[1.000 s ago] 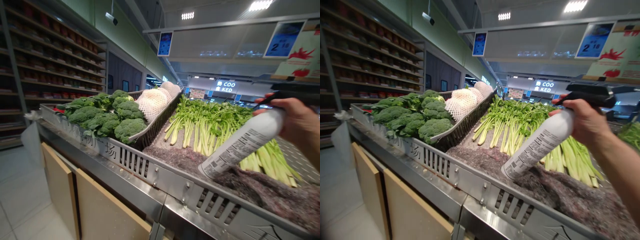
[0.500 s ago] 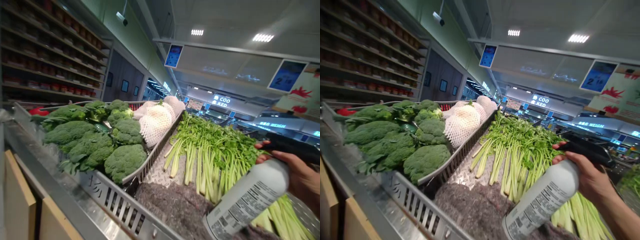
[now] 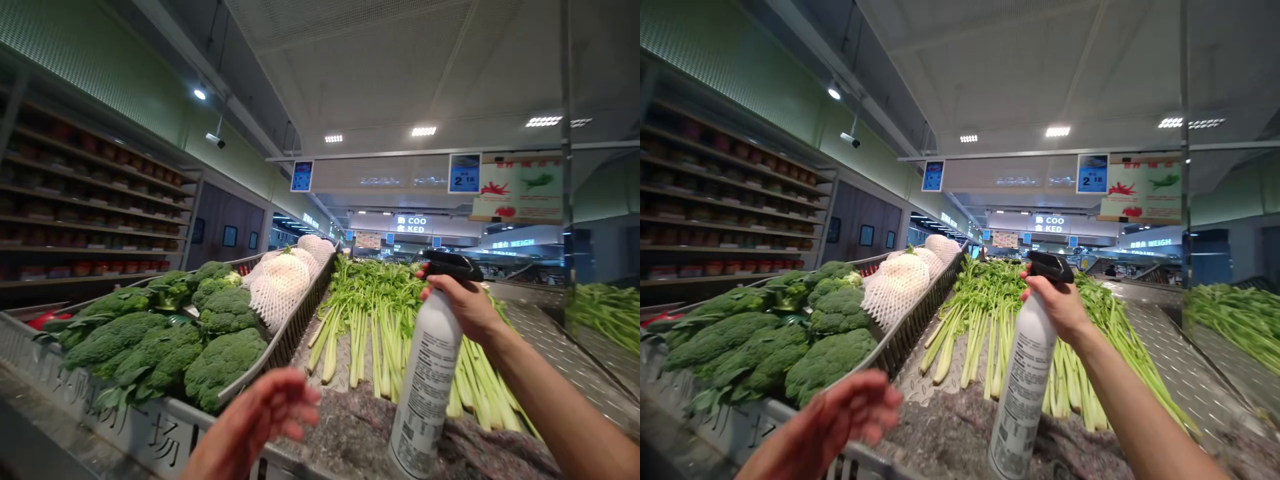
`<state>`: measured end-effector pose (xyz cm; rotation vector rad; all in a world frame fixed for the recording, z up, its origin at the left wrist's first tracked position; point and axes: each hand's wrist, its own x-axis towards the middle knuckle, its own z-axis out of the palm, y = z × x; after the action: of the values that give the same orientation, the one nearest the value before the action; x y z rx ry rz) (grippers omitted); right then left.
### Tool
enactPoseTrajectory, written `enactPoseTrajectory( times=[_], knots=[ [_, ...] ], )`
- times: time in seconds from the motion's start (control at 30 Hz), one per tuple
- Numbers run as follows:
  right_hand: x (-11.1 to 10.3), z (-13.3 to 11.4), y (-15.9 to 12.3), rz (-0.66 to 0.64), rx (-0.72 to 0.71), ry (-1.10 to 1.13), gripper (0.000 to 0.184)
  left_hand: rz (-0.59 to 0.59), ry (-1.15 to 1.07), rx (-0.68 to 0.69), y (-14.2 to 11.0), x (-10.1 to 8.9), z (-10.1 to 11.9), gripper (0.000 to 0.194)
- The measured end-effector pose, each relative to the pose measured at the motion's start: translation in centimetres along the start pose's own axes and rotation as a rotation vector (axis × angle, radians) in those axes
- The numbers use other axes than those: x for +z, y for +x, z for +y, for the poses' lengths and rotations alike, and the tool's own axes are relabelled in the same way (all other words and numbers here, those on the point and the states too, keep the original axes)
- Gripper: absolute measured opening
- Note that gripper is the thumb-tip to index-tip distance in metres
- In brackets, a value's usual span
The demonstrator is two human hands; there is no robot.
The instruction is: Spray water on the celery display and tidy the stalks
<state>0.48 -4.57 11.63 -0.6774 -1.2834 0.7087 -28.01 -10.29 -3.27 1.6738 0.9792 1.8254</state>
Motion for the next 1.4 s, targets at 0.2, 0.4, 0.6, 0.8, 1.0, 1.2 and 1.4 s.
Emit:
enactPoseTrajectory(
  times=[0.2,0.4,0.6,0.8,1.0,1.2,1.4],
  knots=[
    [-0.9,-0.7,-0.9,-0.010,-0.087,-0.012,0.033,0.095,-0.308,0.092,14.2,9.5,3.3,0.055],
    [-0.3,-1.0,-1.6,-0.070,-0.071,-0.078,0.026,0.322,-0.082,0.134,16.0,13.7,-1.0,0.046],
    [0.3,-0.6,-1.1,-0.136,-0.089,-0.065,0.026,0.338,0.034,0.079,14.5,14.2,-2.5,0.048],
    [-0.4,-0.6,-1.0,-0.054,-0.054,-0.090,0.027,0.321,0.012,0.069,14.4,14.6,-3.5,0.050],
    [-2.6,-1.1,0.5,0.077,-0.058,-0.125,0.023,0.246,0.038,0.101,14.6,14.6,-3.7,0.050],
    [-4.4,-0.4,3.0,0.100,0.001,-0.235,0.016,0.197,0.078,0.151,16.1,14.4,-3.0,0.051],
    [-5.0,0.7,3.5,0.086,0.030,-0.211,0.017,0.169,0.058,0.119,17.5,16.5,-0.5,0.053]
  ],
)
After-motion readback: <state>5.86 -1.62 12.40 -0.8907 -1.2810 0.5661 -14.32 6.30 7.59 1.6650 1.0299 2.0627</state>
